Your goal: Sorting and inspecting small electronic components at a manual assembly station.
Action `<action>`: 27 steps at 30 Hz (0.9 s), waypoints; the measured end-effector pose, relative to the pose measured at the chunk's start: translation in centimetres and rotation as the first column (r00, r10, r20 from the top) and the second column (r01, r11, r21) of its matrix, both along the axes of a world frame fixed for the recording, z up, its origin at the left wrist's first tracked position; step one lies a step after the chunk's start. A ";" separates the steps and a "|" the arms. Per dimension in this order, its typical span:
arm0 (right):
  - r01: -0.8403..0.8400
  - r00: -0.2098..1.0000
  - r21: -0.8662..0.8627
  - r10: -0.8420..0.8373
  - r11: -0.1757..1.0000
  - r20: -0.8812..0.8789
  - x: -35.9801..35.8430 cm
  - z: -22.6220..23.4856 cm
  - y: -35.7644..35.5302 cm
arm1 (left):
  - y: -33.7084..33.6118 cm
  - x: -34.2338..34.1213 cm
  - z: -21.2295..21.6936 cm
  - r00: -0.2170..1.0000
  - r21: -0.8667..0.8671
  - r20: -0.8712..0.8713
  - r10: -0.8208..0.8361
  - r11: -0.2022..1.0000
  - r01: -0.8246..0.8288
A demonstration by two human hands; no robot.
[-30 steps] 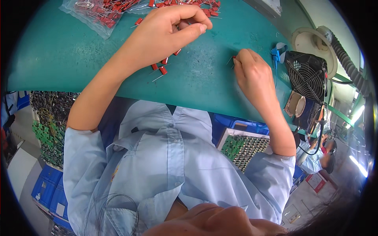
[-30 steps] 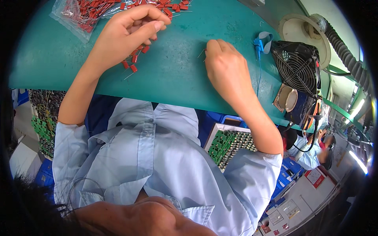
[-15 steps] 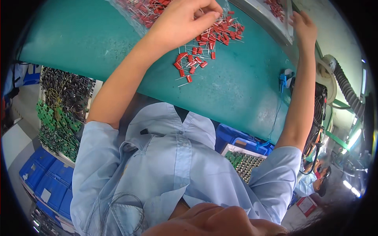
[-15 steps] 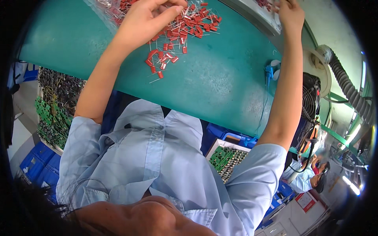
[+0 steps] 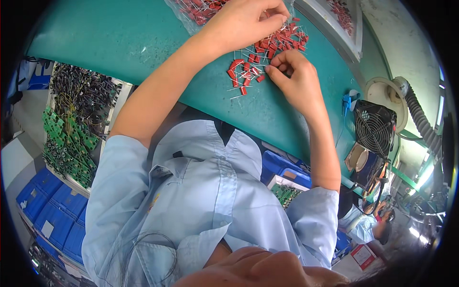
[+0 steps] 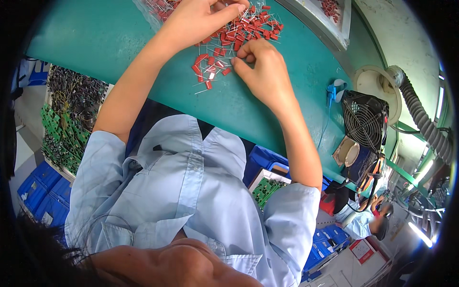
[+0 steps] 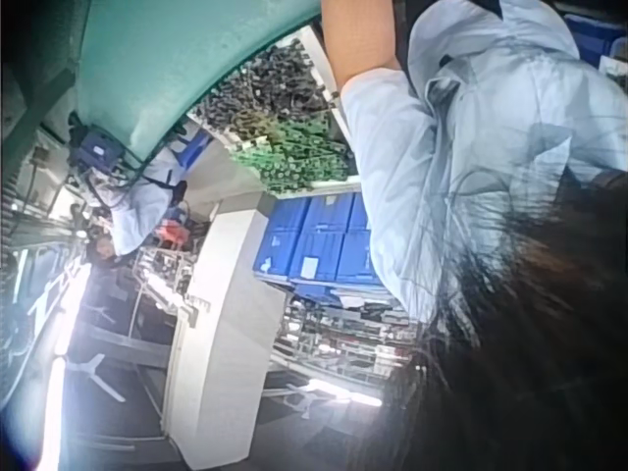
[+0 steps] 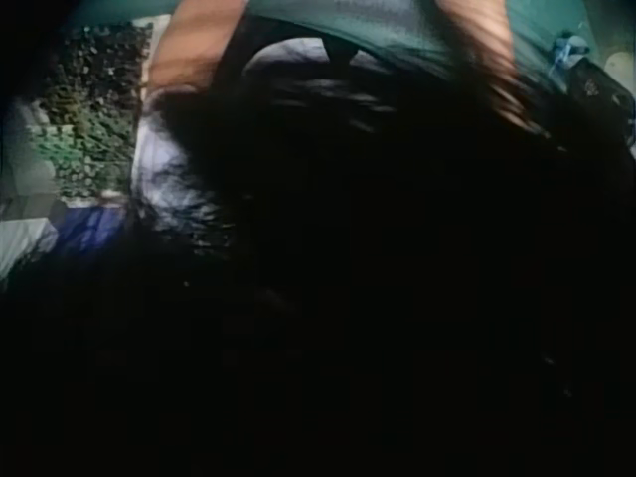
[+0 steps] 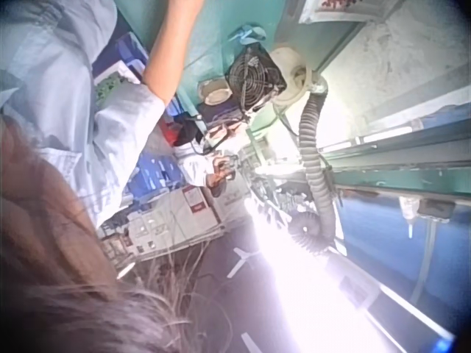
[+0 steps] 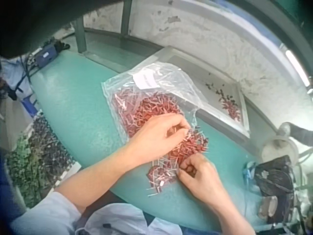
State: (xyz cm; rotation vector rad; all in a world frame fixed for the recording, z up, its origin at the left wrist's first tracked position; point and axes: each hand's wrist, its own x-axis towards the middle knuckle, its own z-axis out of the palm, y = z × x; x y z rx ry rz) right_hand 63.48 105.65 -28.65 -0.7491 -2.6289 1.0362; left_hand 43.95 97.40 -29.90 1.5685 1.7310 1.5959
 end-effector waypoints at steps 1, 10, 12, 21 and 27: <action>0.006 1.000 -0.058 -0.005 0.998 0.016 0.1 0.4 -0.2 | -0.1 0.0 0.0 1.000 -0.029 0.012 0.006 1.000 -0.006; 0.053 0.973 -0.464 -0.151 0.884 -0.176 5.1 1.3 -0.5 | -0.4 0.4 0.1 1.000 -0.064 0.028 -0.009 0.998 0.011; 0.076 0.977 -0.505 -0.166 0.860 -0.134 6.0 1.6 -1.0 | -0.9 0.6 0.4 0.999 -0.103 0.042 0.002 0.995 0.003; 0.152 0.982 -0.489 -0.188 0.859 -0.026 7.5 1.0 -0.1 | -0.2 1.1 0.1 0.999 -0.133 0.031 -0.034 0.990 0.037; 0.055 0.991 -0.290 -0.016 0.955 0.134 6.3 1.8 1.2 | -0.7 1.3 1.0 0.997 -0.194 0.061 -0.043 0.980 0.055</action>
